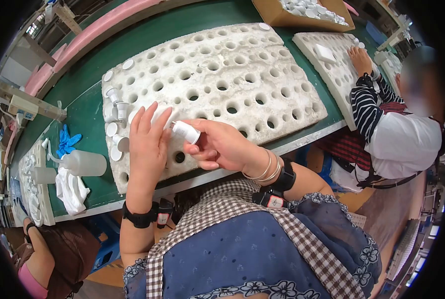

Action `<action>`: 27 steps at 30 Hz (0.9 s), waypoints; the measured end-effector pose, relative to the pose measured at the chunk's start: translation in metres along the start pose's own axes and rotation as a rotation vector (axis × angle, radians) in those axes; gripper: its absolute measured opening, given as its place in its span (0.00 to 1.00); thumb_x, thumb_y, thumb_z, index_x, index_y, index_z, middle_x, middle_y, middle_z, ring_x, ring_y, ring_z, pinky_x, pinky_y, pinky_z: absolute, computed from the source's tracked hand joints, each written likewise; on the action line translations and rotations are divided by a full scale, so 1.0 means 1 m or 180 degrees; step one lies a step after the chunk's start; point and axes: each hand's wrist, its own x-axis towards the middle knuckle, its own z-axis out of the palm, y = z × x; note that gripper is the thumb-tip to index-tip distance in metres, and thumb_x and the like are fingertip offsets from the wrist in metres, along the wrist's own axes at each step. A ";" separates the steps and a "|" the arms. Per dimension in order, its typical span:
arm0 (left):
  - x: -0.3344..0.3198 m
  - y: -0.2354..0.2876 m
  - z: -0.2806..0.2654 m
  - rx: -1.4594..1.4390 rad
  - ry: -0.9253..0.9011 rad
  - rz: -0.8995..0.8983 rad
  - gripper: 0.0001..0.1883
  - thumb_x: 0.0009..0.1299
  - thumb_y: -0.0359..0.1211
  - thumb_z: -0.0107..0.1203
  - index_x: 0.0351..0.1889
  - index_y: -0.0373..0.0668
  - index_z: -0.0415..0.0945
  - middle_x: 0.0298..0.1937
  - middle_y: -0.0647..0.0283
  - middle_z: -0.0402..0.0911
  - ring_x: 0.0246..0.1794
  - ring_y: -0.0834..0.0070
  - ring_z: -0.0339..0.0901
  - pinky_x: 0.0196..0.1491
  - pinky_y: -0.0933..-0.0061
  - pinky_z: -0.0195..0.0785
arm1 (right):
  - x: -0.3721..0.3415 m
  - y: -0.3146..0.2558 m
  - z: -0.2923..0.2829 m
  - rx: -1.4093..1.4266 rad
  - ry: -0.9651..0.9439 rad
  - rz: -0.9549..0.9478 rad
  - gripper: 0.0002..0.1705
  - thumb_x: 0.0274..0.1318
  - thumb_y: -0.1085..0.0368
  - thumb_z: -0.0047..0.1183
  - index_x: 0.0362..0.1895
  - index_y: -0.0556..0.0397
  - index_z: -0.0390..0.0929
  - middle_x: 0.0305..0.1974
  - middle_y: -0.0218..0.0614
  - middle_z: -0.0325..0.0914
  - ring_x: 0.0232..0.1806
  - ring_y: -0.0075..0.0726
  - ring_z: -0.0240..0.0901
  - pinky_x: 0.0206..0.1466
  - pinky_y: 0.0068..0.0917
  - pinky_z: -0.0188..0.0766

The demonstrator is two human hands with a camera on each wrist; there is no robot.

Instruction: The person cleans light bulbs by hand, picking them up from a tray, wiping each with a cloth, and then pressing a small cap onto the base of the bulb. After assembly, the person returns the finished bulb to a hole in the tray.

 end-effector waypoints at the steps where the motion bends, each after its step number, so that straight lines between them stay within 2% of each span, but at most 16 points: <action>1: -0.002 0.000 -0.008 0.0022 0.0011 -0.0011 0.14 0.64 0.27 0.58 0.49 0.44 0.81 0.54 0.56 0.79 0.61 0.51 0.68 0.59 0.57 0.64 | -0.001 -0.001 0.004 -0.0221 0.0211 -0.0141 0.23 0.71 0.55 0.31 0.62 0.50 0.66 0.27 0.29 0.65 0.17 0.16 0.46 0.16 0.17 0.53; 4: -0.028 -0.021 -0.044 0.0006 0.0938 -0.0101 0.13 0.61 0.22 0.58 0.44 0.39 0.81 0.48 0.55 0.82 0.51 0.55 0.76 0.54 0.60 0.68 | -0.002 -0.002 0.013 -0.0596 0.0410 -0.0278 0.26 0.71 0.54 0.32 0.68 0.49 0.62 0.28 0.29 0.65 0.17 0.15 0.46 0.18 0.16 0.54; 5: -0.047 -0.033 -0.058 0.0081 0.1398 -0.0379 0.11 0.62 0.21 0.58 0.43 0.35 0.80 0.42 0.56 0.83 0.46 0.55 0.78 0.52 0.61 0.69 | -0.002 0.000 0.015 -0.0734 0.0479 -0.0331 0.27 0.71 0.54 0.32 0.69 0.49 0.61 0.28 0.29 0.65 0.18 0.15 0.46 0.18 0.16 0.55; 7: -0.084 -0.069 -0.085 0.0648 0.2338 -0.1351 0.12 0.65 0.23 0.56 0.46 0.34 0.79 0.45 0.53 0.81 0.50 0.54 0.75 0.55 0.60 0.66 | -0.003 0.001 0.018 -0.1066 0.0368 -0.0438 0.28 0.71 0.52 0.33 0.70 0.50 0.60 0.29 0.29 0.65 0.18 0.16 0.46 0.19 0.15 0.55; 9: -0.108 -0.118 -0.117 0.1733 0.2097 -0.1756 0.18 0.69 0.30 0.55 0.55 0.33 0.74 0.54 0.49 0.76 0.57 0.52 0.70 0.61 0.57 0.61 | -0.001 0.002 0.031 -0.1145 0.0239 -0.0401 0.29 0.71 0.50 0.33 0.69 0.51 0.61 0.29 0.29 0.66 0.19 0.16 0.47 0.20 0.14 0.55; 11: -0.132 -0.171 -0.119 0.2031 0.1465 -0.2605 0.35 0.67 0.45 0.59 0.67 0.35 0.63 0.67 0.45 0.63 0.64 0.46 0.63 0.65 0.50 0.55 | 0.002 0.005 0.039 -0.1590 0.0264 -0.0342 0.29 0.71 0.50 0.33 0.68 0.52 0.62 0.30 0.31 0.67 0.20 0.16 0.48 0.20 0.14 0.55; 14: -0.149 -0.194 -0.117 0.2717 0.0857 -0.2929 0.32 0.65 0.46 0.59 0.64 0.38 0.68 0.62 0.42 0.69 0.60 0.44 0.68 0.60 0.50 0.62 | 0.006 0.006 0.048 -0.1699 0.0119 -0.0235 0.29 0.71 0.51 0.33 0.68 0.52 0.63 0.30 0.31 0.68 0.21 0.16 0.51 0.21 0.14 0.55; 16: -0.155 -0.207 -0.126 0.1856 0.0237 -0.3409 0.25 0.64 0.43 0.57 0.56 0.39 0.75 0.51 0.44 0.79 0.52 0.47 0.75 0.53 0.51 0.67 | 0.008 0.005 0.048 -0.1726 0.0021 -0.0163 0.29 0.72 0.52 0.32 0.70 0.52 0.60 0.31 0.31 0.68 0.22 0.17 0.52 0.23 0.15 0.58; 18: -0.164 -0.197 -0.127 0.1734 0.1129 -0.3181 0.17 0.65 0.37 0.55 0.48 0.38 0.79 0.40 0.46 0.83 0.40 0.49 0.79 0.46 0.54 0.70 | 0.012 0.009 0.045 -0.1737 0.0041 -0.0195 0.29 0.72 0.53 0.32 0.71 0.51 0.58 0.32 0.31 0.68 0.22 0.17 0.52 0.23 0.15 0.59; 20: -0.159 -0.162 -0.132 0.1125 0.2226 -0.3045 0.14 0.68 0.36 0.57 0.45 0.35 0.79 0.34 0.54 0.83 0.31 0.67 0.78 0.38 0.65 0.72 | 0.015 0.008 0.048 -0.1740 0.0048 -0.0140 0.29 0.73 0.58 0.33 0.74 0.49 0.51 0.34 0.30 0.68 0.22 0.16 0.54 0.24 0.14 0.62; 21: -0.159 -0.149 -0.128 0.0381 0.2961 -0.2587 0.14 0.69 0.34 0.57 0.45 0.32 0.77 0.34 0.56 0.82 0.31 0.71 0.78 0.37 0.67 0.72 | 0.017 0.009 0.050 -0.1873 0.0128 -0.0109 0.30 0.72 0.60 0.35 0.75 0.48 0.50 0.34 0.30 0.69 0.23 0.16 0.57 0.25 0.14 0.62; 22: -0.139 -0.108 -0.127 -0.0064 0.3268 -0.2734 0.14 0.71 0.31 0.55 0.47 0.28 0.74 0.38 0.56 0.81 0.35 0.73 0.77 0.37 0.69 0.72 | 0.019 0.011 0.050 -0.2018 0.0068 -0.0153 0.30 0.72 0.61 0.35 0.75 0.47 0.49 0.35 0.31 0.69 0.24 0.17 0.59 0.27 0.14 0.63; 23: -0.126 -0.076 -0.120 -0.0549 0.3404 -0.2205 0.16 0.72 0.28 0.52 0.53 0.27 0.70 0.46 0.52 0.79 0.40 0.69 0.78 0.42 0.68 0.74 | 0.022 0.013 0.048 -0.2182 -0.0027 -0.0186 0.31 0.72 0.63 0.36 0.76 0.46 0.47 0.36 0.32 0.69 0.26 0.19 0.60 0.28 0.15 0.64; 24: -0.121 -0.051 -0.098 -0.0968 0.3567 -0.2239 0.18 0.72 0.26 0.51 0.58 0.28 0.67 0.51 0.51 0.76 0.45 0.66 0.78 0.48 0.67 0.75 | 0.022 0.014 0.041 -0.2389 -0.0184 -0.0310 0.32 0.73 0.62 0.37 0.77 0.44 0.44 0.37 0.31 0.69 0.26 0.19 0.60 0.29 0.17 0.65; 26: -0.112 -0.019 -0.074 -0.0952 0.2467 -0.1235 0.23 0.66 0.28 0.54 0.59 0.30 0.67 0.59 0.50 0.71 0.59 0.60 0.70 0.58 0.59 0.69 | 0.025 0.019 0.047 -0.2441 -0.0223 -0.0327 0.31 0.72 0.61 0.38 0.76 0.46 0.47 0.36 0.30 0.70 0.25 0.17 0.60 0.28 0.16 0.64; 27: -0.087 0.001 -0.074 -0.0648 0.1744 -0.0890 0.24 0.60 0.28 0.55 0.57 0.36 0.71 0.60 0.49 0.70 0.59 0.57 0.69 0.60 0.59 0.65 | 0.024 0.021 0.049 -0.2472 -0.0261 -0.0366 0.30 0.72 0.60 0.39 0.74 0.47 0.49 0.35 0.29 0.71 0.23 0.15 0.61 0.26 0.16 0.64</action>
